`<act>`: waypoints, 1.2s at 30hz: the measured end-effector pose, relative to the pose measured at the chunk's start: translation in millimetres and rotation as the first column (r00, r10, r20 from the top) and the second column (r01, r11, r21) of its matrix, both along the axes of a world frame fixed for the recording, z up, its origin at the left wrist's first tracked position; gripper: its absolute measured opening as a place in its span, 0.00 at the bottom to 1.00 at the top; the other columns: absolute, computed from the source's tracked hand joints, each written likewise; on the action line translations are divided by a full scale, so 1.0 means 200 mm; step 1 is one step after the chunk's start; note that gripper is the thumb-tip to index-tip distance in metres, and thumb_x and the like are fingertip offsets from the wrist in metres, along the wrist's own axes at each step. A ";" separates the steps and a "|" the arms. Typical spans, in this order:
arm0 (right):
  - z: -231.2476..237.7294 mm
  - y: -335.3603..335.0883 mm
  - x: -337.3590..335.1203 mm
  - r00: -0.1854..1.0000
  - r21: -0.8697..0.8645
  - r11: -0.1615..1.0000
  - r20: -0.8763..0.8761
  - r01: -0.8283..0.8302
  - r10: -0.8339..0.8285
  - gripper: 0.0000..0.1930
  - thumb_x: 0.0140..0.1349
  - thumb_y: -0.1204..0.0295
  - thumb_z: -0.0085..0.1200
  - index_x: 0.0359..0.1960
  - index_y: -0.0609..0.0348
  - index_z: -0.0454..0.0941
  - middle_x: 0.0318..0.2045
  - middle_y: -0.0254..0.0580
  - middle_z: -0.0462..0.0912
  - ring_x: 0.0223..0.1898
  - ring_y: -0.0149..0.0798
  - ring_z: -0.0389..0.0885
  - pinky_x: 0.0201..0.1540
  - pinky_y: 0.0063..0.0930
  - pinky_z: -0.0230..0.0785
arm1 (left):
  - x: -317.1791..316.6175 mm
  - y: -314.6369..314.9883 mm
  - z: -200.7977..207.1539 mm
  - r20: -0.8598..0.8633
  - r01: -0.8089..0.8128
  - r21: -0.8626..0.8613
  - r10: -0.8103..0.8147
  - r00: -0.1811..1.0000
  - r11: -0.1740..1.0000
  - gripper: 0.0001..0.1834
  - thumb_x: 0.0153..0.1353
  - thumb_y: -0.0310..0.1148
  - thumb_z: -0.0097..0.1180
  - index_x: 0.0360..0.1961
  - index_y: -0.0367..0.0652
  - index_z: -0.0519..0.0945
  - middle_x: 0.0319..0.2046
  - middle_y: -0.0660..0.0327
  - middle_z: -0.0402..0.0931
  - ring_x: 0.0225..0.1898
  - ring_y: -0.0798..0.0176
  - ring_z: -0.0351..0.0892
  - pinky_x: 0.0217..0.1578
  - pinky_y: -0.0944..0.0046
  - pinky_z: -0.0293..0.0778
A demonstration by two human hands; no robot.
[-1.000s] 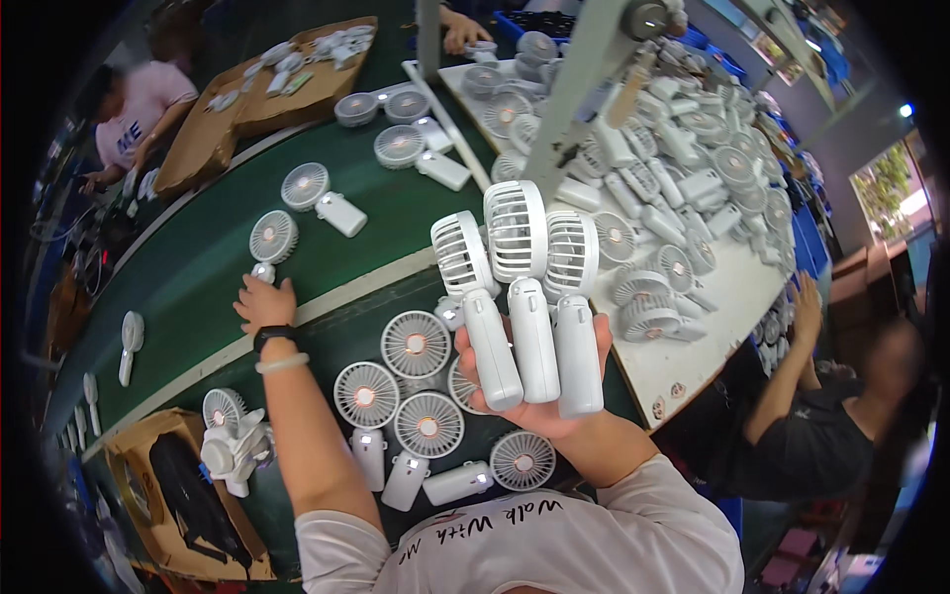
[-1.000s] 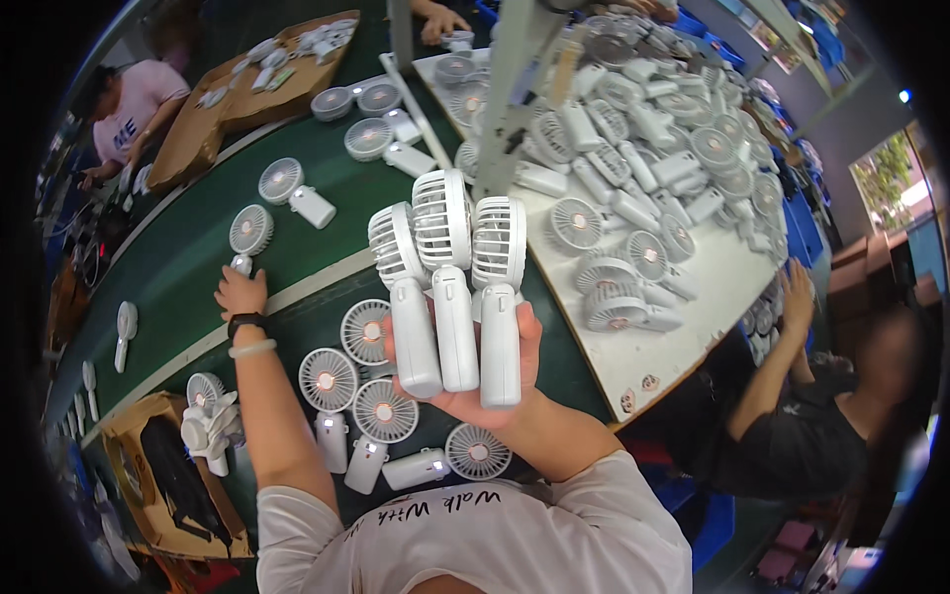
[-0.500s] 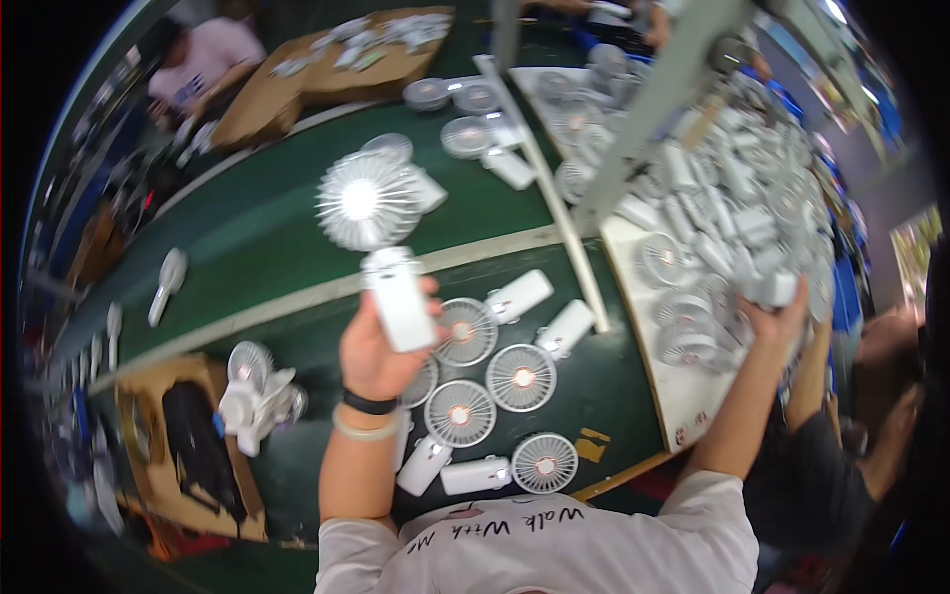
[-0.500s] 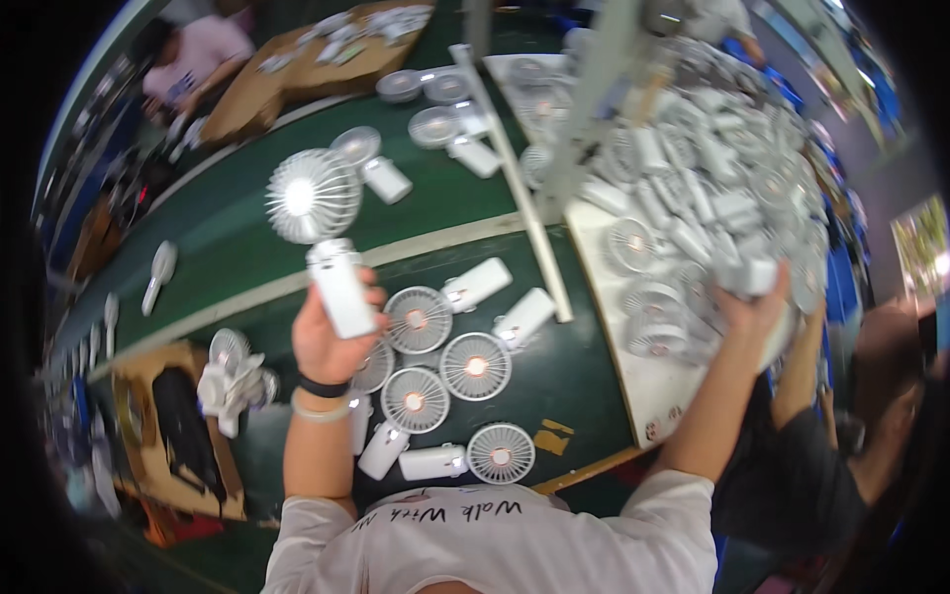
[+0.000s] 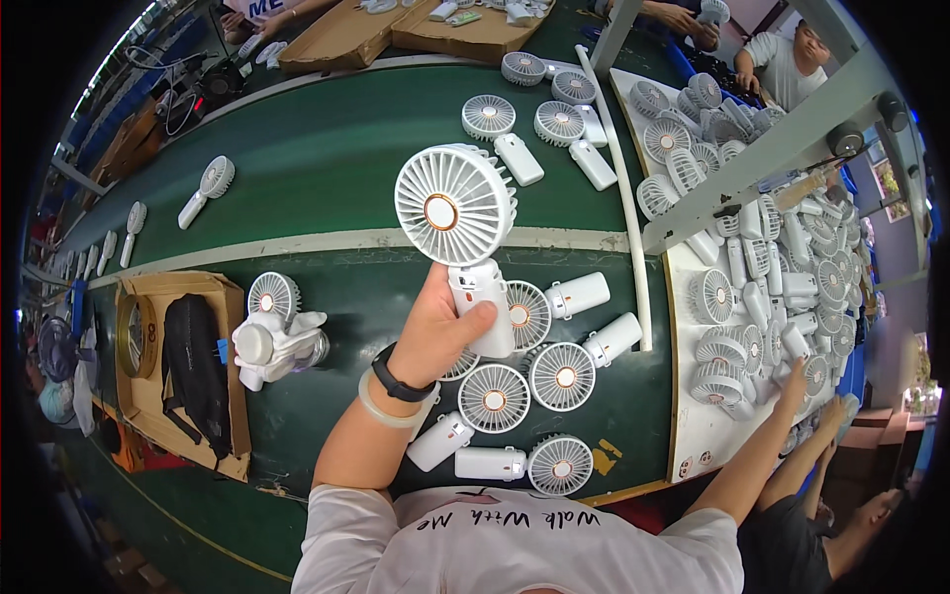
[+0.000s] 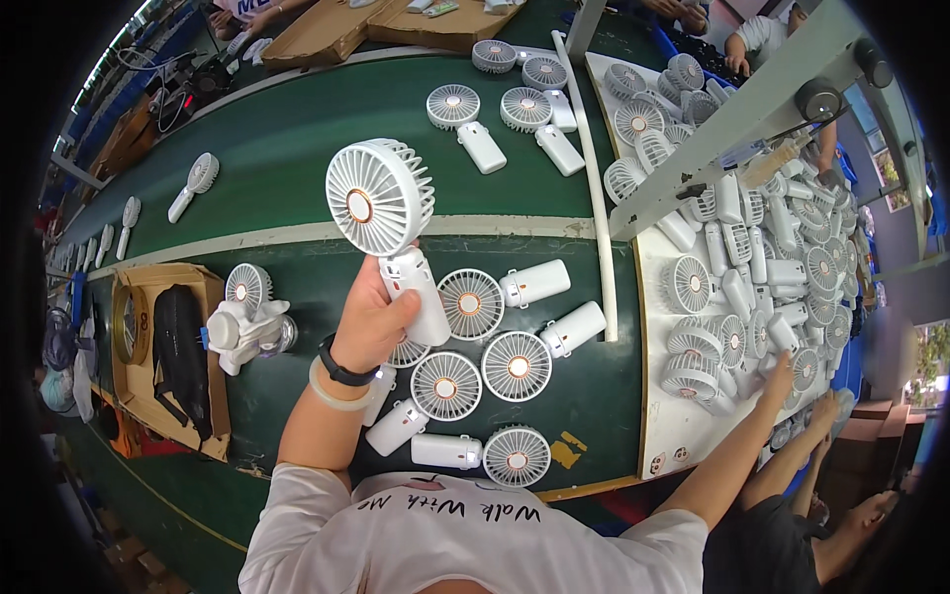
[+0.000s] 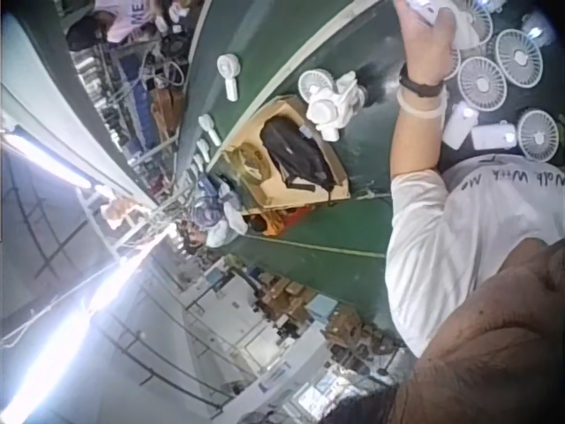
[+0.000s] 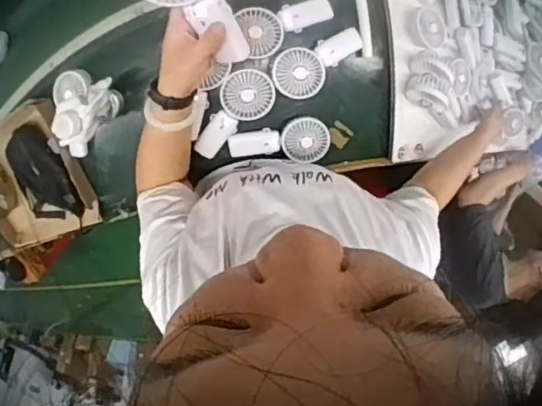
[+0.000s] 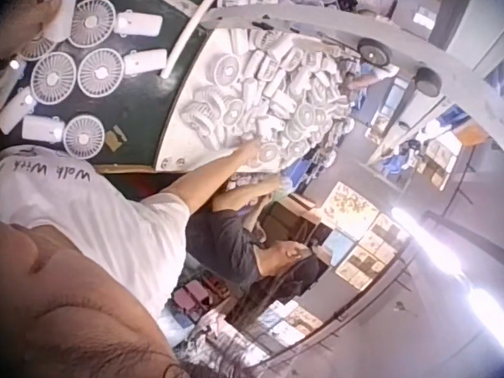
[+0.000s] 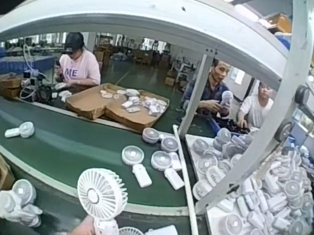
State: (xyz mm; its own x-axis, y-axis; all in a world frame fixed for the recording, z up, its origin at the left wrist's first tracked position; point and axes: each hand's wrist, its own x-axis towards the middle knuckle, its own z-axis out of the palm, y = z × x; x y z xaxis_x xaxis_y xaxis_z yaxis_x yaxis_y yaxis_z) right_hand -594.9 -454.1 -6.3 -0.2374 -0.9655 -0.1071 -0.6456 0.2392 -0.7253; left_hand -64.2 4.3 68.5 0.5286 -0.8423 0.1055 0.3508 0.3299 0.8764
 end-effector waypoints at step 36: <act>-0.01 0.67 2.90 0.539 -0.438 0.341 -0.493 -0.832 0.683 0.22 0.54 0.67 0.54 0.50 0.60 0.70 0.45 0.52 0.73 0.47 0.53 0.71 0.50 0.41 0.64 | 0.28 0.03 -0.05 0.023 -0.238 -0.029 0.239 0.971 0.971 0.27 0.61 0.27 0.47 0.59 0.41 0.53 0.48 0.55 0.68 0.46 0.61 0.72 0.47 0.59 0.70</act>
